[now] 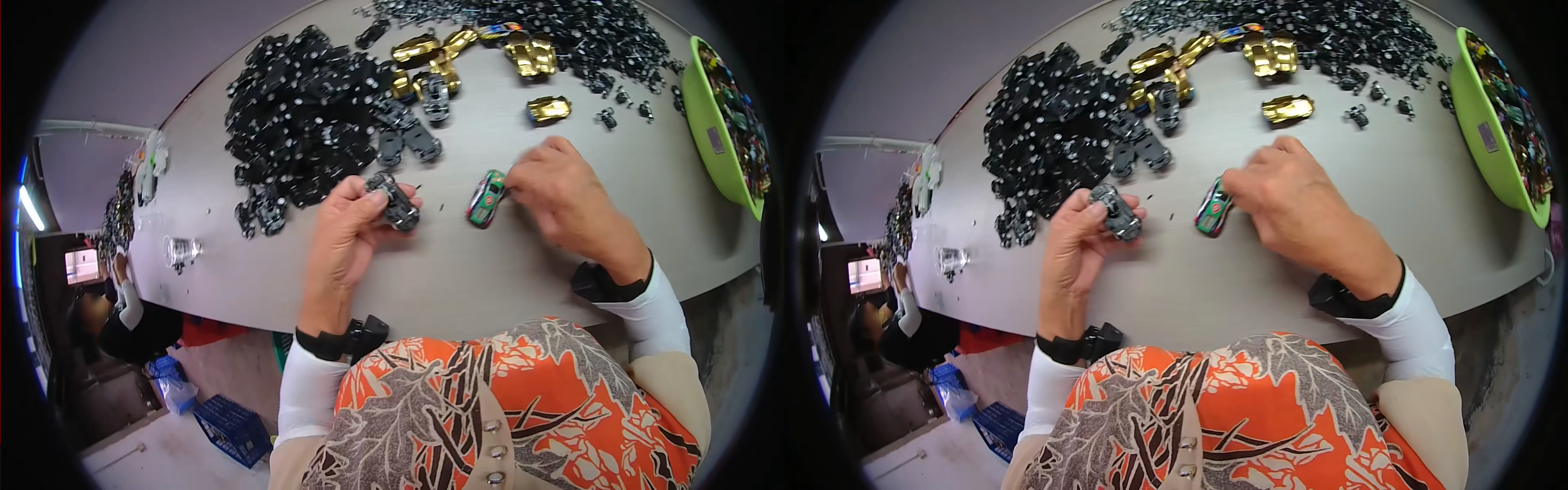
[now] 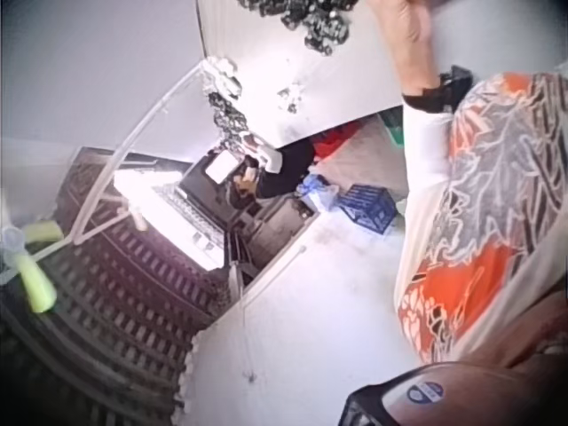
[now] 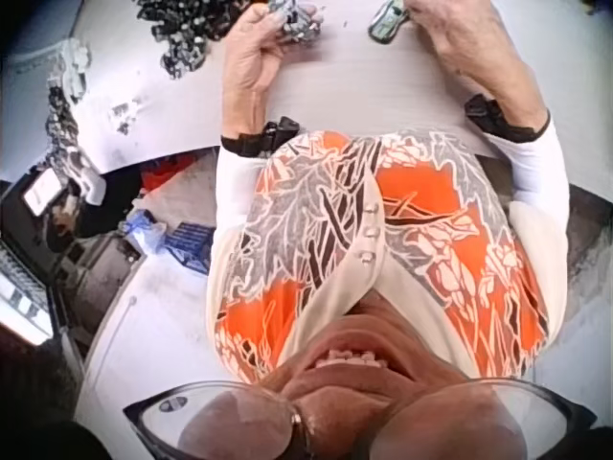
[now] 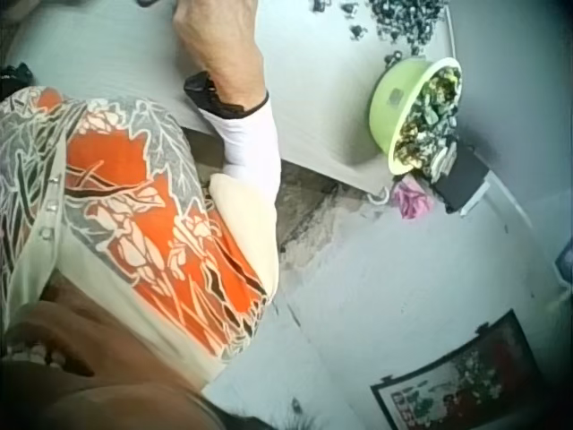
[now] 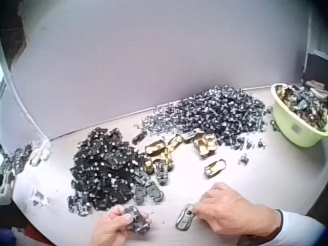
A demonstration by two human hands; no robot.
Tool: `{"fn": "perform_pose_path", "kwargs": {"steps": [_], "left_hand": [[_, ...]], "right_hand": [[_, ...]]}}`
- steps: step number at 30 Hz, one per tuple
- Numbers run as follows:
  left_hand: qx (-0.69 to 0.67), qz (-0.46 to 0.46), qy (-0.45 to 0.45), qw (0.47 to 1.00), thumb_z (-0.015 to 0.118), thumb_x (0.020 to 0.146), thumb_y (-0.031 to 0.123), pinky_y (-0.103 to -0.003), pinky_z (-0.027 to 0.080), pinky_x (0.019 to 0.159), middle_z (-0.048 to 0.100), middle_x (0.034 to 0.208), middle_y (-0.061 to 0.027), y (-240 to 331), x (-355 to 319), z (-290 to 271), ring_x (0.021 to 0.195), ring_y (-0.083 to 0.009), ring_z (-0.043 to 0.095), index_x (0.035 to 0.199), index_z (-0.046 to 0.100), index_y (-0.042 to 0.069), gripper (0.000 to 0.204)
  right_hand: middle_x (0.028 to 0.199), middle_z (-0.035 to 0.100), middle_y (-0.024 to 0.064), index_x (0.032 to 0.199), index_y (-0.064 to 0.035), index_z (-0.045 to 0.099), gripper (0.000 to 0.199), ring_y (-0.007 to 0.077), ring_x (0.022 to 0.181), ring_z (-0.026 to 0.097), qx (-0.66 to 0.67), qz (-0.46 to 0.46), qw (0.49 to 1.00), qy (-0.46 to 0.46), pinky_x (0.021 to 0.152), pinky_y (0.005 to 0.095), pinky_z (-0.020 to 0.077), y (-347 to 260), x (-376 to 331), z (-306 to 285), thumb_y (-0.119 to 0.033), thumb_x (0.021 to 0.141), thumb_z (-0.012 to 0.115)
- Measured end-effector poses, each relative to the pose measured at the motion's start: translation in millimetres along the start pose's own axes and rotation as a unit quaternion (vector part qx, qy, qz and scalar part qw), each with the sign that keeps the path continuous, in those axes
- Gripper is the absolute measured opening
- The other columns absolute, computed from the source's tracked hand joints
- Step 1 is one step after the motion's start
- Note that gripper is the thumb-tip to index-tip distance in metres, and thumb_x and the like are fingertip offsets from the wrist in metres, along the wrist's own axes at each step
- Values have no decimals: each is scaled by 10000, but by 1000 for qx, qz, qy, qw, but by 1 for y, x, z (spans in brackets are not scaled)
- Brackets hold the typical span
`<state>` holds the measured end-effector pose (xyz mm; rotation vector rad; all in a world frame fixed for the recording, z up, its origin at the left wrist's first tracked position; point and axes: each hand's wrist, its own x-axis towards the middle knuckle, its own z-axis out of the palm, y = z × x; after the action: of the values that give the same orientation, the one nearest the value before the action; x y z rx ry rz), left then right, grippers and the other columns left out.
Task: The person assembles small toy cars by hand at a table. They pick up black chassis and colorful car bodies, press them together, and place the completed units on the table. The process is repeated continuously with various car colors.
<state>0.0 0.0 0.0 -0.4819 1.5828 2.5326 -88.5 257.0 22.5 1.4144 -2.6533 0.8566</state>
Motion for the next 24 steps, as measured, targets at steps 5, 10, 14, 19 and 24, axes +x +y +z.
{"fn": "perform_pose_path", "kwargs": {"steps": [5, 10, 14, 19, 24], "left_hand": [[-67, -39, -48, 996, 600, 851, 148, -370, 589, 625, 604, 987, -187, 4, -12, -24, 889, -264, 634, 952, 478, 38, 192], [-123, -50, -76, 988, 630, 826, 170, -406, 591, 649, 588, 1004, -195, -8, -12, -37, 904, -288, 625, 1194, 416, 32, 448], [-122, -34, -48, 991, 621, 820, 108, -349, 579, 697, 601, 987, -170, -5, -13, -33, 889, -233, 625, 1185, 446, 22, 413], [-87, 5, -22, 996, 574, 792, -19, -313, 562, 741, 594, 1005, -164, 1, -10, -37, 854, -191, 624, 1141, 442, 23, 376], [-115, -2, -16, 993, 527, 731, -125, -322, 553, 772, 560, 1022, -175, 0, -6, -20, 875, -228, 616, 974, 407, 33, 313]], "right_hand": [[685, 560, 203, 731, 4, 490, 112, 390, 651, 555, 55, 132, 987, 73, 576, 432, 443, -15, 11, 21, -83, 751, 557], [663, 568, 191, 710, 6, 527, 229, 366, 636, 578, -32, 209, 977, -10, 582, 437, 462, -35, 32, 46, -195, 692, 638], [737, 576, 161, 801, -8, 543, 187, 350, 657, 594, -109, 161, 981, -16, 589, 436, 480, -41, 37, 57, -139, 694, 623], [786, 555, 164, 844, -18, 537, 177, 354, 695, 597, -118, 148, 980, -65, 604, 436, 489, -43, 29, 46, -84, 691, 596], [716, 590, 59, 1057, 22, 563, 373, 122, 605, 550, 338, 275, 900, -27, 545, 252, 442, -57, 27, 38, -74, 706, 648]]}}
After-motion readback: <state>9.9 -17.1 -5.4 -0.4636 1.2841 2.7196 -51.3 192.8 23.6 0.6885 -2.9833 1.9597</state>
